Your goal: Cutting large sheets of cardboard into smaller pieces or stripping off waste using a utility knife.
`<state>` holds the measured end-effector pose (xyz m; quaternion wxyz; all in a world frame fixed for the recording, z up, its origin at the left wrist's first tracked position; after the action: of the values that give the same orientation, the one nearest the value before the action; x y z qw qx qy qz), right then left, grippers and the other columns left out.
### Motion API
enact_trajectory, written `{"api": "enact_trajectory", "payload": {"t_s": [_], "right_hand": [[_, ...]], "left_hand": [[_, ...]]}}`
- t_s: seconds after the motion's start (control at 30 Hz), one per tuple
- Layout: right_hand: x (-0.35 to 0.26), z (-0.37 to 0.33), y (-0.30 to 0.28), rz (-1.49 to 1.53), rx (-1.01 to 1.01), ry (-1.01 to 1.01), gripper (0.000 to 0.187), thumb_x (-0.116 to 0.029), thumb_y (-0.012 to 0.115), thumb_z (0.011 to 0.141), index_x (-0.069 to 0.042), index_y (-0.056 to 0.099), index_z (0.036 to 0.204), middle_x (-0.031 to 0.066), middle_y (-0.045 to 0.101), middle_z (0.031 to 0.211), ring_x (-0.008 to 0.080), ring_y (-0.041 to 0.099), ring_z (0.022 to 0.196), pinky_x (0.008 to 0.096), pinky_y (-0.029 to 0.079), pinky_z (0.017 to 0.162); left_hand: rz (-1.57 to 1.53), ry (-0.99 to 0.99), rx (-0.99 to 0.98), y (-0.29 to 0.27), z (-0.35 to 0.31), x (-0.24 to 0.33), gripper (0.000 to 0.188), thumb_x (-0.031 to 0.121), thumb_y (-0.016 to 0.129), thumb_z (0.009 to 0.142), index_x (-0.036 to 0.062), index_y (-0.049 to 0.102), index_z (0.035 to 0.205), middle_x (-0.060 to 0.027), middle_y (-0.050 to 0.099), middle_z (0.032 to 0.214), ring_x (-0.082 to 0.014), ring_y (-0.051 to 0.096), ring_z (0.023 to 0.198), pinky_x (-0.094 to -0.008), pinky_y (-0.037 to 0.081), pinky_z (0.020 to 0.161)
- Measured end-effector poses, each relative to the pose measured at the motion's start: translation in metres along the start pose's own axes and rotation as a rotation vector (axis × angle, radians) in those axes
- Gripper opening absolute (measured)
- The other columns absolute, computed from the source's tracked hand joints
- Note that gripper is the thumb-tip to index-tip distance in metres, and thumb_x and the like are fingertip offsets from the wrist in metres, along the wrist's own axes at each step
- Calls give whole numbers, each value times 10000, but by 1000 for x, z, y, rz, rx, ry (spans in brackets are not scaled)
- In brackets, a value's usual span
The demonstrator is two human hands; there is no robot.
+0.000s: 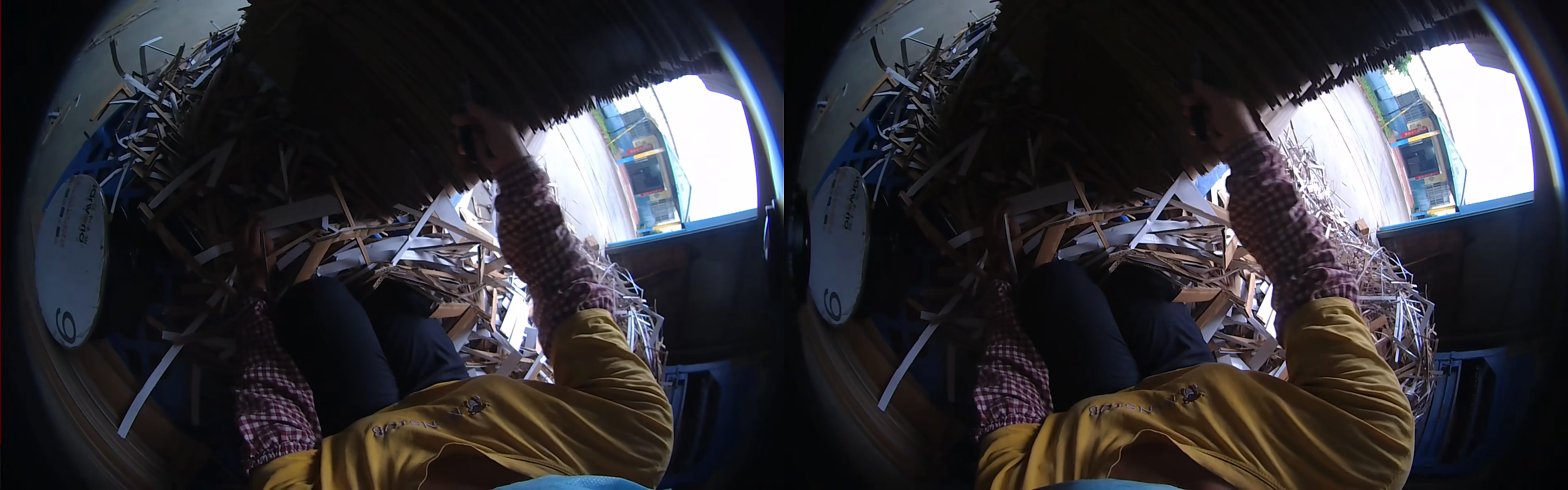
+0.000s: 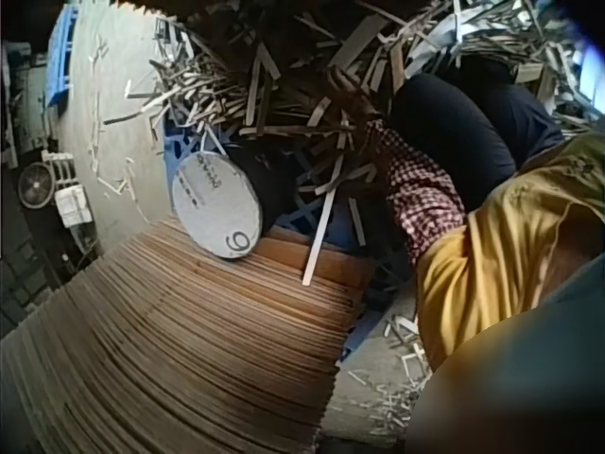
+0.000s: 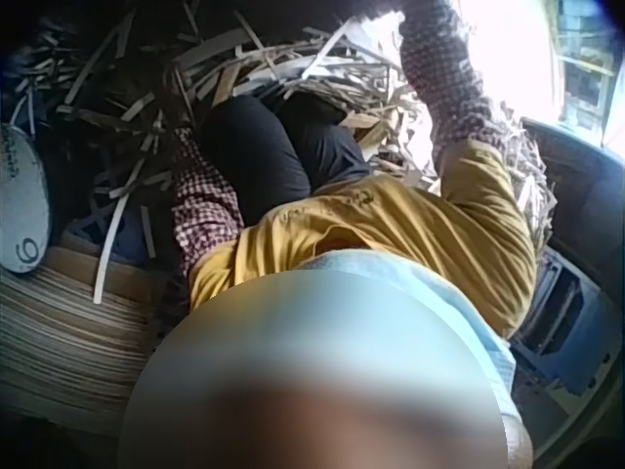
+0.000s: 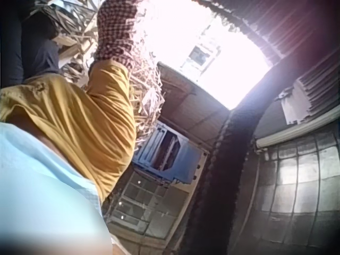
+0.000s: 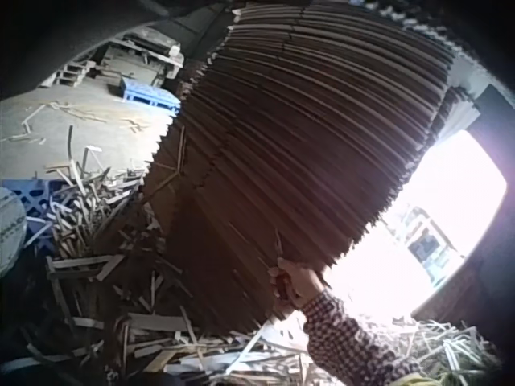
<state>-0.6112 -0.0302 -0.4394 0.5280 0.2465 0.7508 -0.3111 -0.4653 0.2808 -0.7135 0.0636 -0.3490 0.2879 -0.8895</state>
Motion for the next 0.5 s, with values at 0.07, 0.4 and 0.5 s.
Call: {"api": "enact_trajectory", "payload": {"t_s": [0.07,0.4,0.5], "right_hand": [[2,-5,18,134,10,-166,259,-229,537,793,-6,542,660,93,554,612,165,509,445,269,385,385],[171,-180,-128,-209,258,128,173,-179,565,786,-15,543,737,12,540,644,86,473,523,211,380,456],[204,-205,-128,-79,95,231,173,-167,570,797,0,553,755,55,585,714,112,527,593,211,416,508]], "left_hand": [[-160,-65,55,-4,-26,-40,346,58,540,729,44,482,1069,-111,455,1137,-284,438,1046,-370,390,865],[-59,-50,-67,41,-50,-53,283,107,490,796,41,481,1071,-130,462,1110,-264,476,993,-326,418,807],[-22,-114,-4,32,-48,-103,270,124,479,813,43,480,1070,-128,466,1099,-252,487,976,-312,425,792]]}}
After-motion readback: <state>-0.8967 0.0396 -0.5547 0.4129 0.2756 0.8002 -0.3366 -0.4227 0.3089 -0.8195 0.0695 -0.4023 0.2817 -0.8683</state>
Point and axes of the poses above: each hand's wrist, its own z-axis towards the middle knuckle, its own y-axis out of the palm, x = y × z, the point moved 7 cm from there along z, towards the middle knuckle
